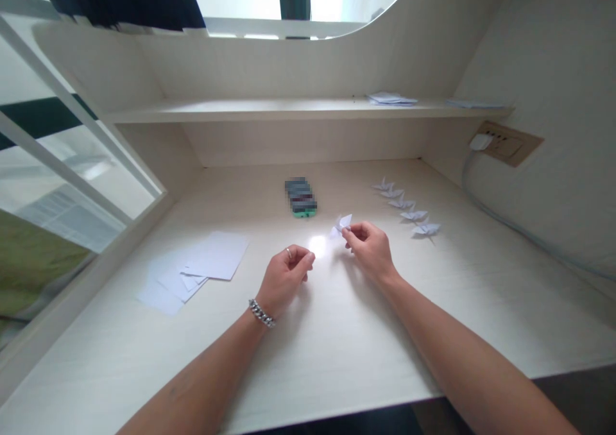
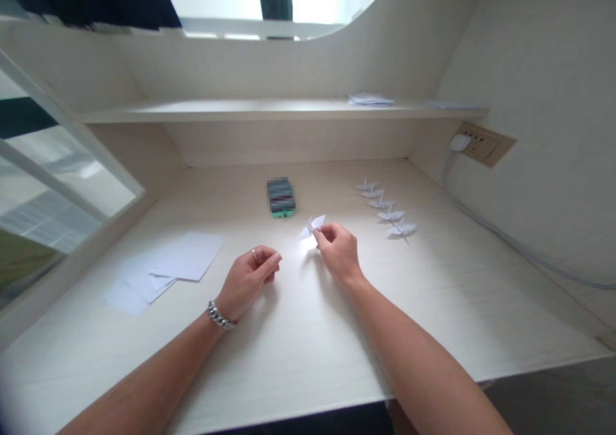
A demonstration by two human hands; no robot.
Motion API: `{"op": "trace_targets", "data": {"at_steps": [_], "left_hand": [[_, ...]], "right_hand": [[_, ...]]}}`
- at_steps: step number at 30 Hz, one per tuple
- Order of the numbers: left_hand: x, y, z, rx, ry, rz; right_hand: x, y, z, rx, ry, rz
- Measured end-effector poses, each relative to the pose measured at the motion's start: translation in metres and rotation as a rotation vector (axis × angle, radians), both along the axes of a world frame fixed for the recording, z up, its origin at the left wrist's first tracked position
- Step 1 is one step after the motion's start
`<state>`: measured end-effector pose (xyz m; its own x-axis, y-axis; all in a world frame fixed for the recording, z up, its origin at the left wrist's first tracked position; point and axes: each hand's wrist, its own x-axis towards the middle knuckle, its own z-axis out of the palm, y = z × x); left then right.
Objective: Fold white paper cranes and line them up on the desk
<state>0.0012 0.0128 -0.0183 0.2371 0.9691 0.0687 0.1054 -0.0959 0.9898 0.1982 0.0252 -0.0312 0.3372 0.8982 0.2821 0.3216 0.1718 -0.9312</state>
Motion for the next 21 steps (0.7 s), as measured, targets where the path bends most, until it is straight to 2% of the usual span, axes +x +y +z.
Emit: {"op": "trace_targets", "data": {"at_steps": [8,13,16,21], "left_hand": [[-0.003,-0.001,0.003,0.05,0.14,-0.02],[-0.006,0.0,0.005,0.049,0.154,-0.033],[-0.007,0.002,0.006,0.079,0.169,-0.032],[-0.008,0.005,0.003,0.121,0.31,-0.068]], "right_hand": [[0.015,0.015,-0.018,-0.039,-0.055,-0.144],[0.035,0.025,-0.007,-0.022,-0.119,-0.278],[0.069,0.037,0.012,-0.007,-0.164,-0.386],[0.152,0.067,0.038,-0.028,-0.243,-0.609]]}}
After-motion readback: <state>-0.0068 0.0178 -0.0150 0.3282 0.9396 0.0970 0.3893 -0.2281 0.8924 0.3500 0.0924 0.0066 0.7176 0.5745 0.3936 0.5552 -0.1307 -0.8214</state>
